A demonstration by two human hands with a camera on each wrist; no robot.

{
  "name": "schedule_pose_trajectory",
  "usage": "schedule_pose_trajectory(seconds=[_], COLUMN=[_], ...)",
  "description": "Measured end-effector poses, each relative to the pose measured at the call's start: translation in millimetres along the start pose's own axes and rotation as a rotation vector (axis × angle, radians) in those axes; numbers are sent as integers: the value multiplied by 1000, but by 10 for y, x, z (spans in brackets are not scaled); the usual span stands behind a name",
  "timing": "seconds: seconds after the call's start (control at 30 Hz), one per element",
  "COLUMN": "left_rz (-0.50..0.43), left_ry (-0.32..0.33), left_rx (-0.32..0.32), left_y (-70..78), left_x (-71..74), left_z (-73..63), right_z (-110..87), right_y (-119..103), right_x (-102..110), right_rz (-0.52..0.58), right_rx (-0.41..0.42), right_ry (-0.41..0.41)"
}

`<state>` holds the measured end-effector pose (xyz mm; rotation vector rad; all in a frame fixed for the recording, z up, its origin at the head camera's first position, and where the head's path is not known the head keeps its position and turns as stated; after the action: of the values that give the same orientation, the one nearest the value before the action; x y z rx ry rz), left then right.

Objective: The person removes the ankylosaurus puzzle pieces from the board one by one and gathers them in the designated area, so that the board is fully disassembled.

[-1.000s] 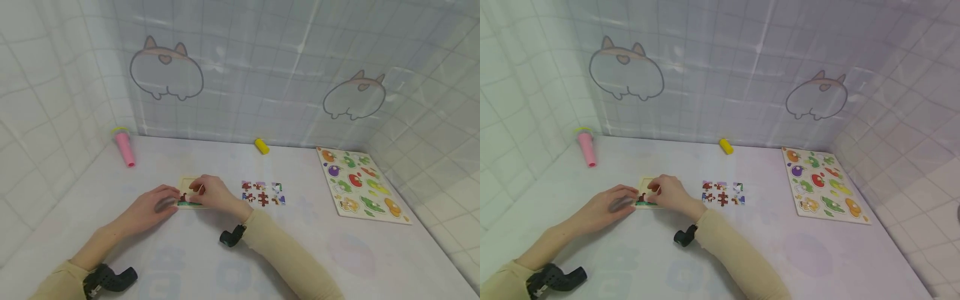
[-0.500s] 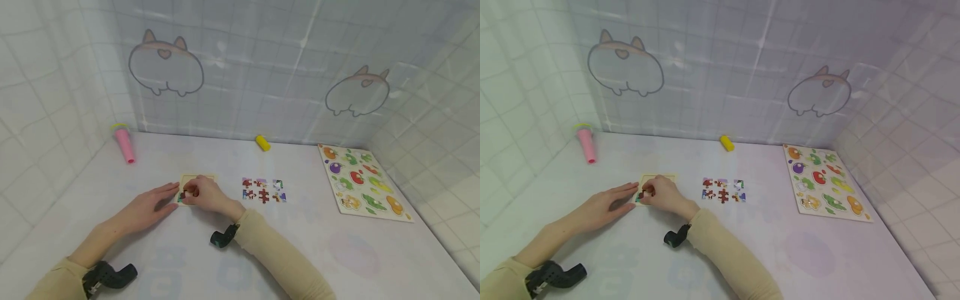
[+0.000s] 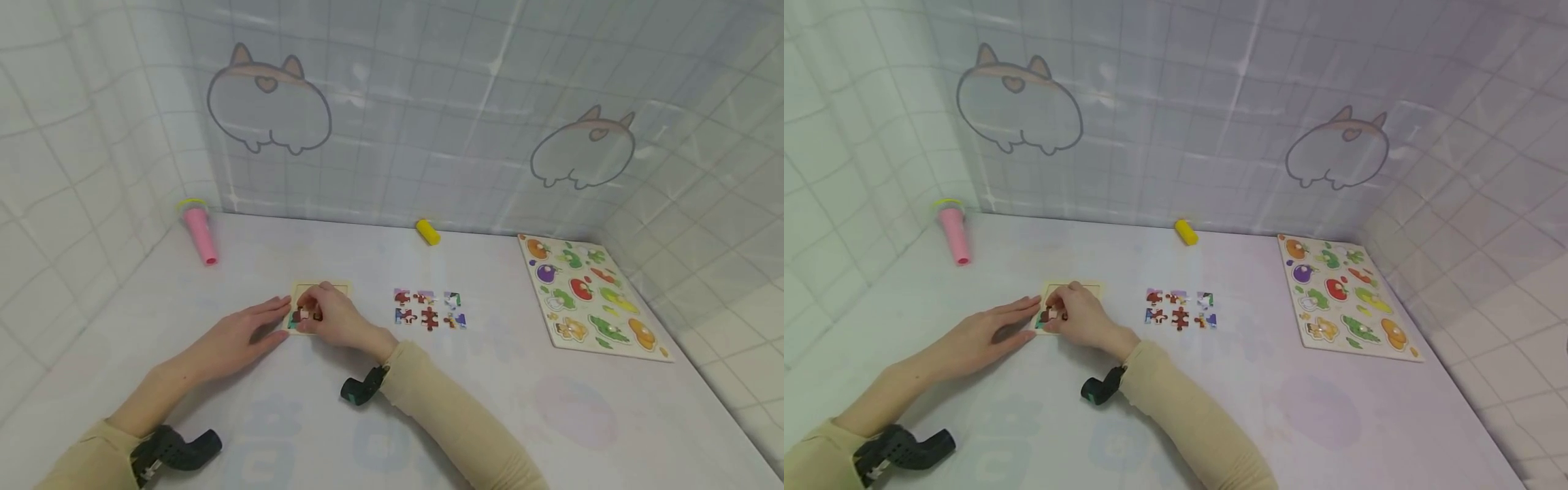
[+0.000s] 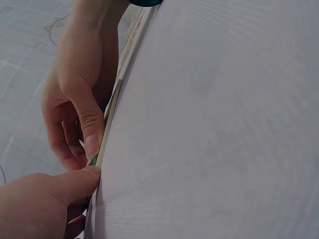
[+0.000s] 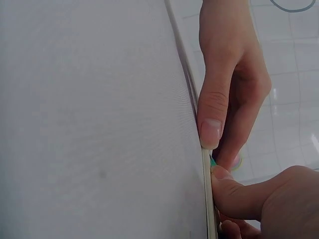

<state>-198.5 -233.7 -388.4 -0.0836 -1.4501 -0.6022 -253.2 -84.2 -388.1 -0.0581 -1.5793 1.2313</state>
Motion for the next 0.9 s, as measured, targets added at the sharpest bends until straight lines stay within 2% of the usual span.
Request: schedule_pose_trajectory(seconds=[0.23, 0.43, 0.9], left_rz=[-2, -7, -5], left_ry=[-12, -18, -9], left_rx=[7, 20, 13], left_y=[4, -18, -23], left_x=[-6, -25, -25], left_z=[9, 8, 10], right_z=[-7, -9, -11], right_y=[-7, -22, -11], right_x=[2, -6, 35], right_rz=[87, 83, 179], right_rx=[24, 48, 42], right_ry=[17, 21, 40])
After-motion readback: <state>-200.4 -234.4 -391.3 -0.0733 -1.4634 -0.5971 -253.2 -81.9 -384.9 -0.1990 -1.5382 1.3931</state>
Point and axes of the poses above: each hand's wrist, its own z-axis towards the middle knuckle, its own x-axis out of the back of the hand, y = z × x, the point moved 6 cm from there along z, towards the middle knuckle, and after that the axes turned 7 degrees about z, right-handed, at the moved point
